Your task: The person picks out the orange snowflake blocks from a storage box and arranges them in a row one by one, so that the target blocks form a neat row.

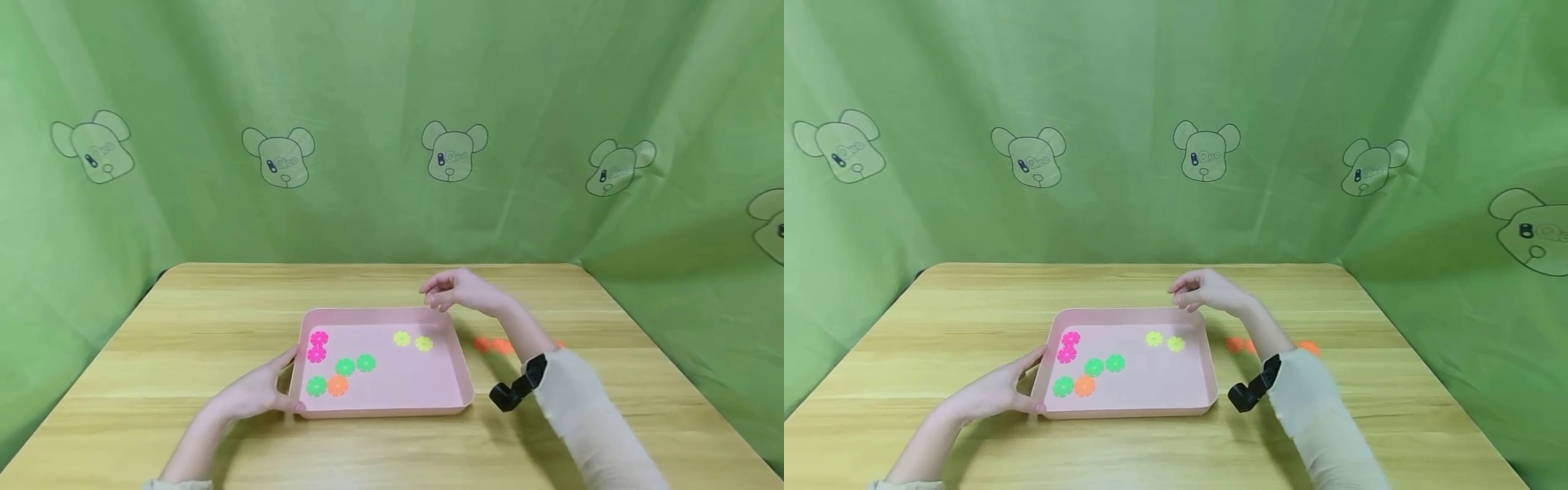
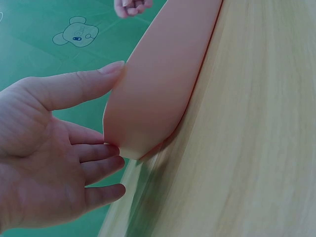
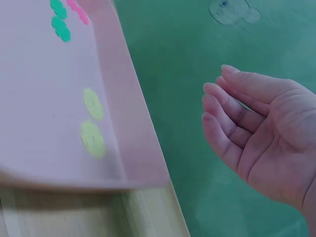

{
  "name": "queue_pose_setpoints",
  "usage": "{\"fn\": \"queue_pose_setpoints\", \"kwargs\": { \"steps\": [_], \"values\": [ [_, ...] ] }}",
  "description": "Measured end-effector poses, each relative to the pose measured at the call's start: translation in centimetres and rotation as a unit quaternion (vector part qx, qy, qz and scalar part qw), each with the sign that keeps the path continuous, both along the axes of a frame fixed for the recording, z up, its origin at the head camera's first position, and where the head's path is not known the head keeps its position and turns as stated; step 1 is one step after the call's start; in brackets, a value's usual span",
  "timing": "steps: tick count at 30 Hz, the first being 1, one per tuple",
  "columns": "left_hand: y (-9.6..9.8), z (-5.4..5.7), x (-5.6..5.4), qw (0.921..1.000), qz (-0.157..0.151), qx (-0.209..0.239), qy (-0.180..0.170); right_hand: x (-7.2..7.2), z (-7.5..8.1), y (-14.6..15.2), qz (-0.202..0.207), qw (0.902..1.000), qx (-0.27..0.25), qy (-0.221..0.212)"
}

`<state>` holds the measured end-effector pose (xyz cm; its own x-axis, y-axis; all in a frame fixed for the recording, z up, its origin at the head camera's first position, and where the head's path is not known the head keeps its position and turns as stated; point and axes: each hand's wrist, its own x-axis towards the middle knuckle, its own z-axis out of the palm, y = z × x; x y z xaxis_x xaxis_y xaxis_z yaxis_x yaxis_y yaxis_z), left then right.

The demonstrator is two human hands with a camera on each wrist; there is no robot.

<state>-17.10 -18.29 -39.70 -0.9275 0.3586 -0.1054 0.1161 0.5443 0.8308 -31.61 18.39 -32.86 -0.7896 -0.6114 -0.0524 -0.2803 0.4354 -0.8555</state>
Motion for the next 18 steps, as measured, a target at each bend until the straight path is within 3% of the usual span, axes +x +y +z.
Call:
{"fn": "queue_pose_setpoints", "kwargs": {
  "steps": [8,18],
  "values": [
    [0.0,0.1,-0.2,1.0,0.0,0.002,0.002,-0.4,0.2,-4.2,0.063,0.9976,0.028,0.003],
    [-0.1,0.0,-0.1,0.9999,-0.001,0.01,0.002,-1.5,-1.0,-9.0,0.14,0.9891,0.039,-0.026]
  ]
}}
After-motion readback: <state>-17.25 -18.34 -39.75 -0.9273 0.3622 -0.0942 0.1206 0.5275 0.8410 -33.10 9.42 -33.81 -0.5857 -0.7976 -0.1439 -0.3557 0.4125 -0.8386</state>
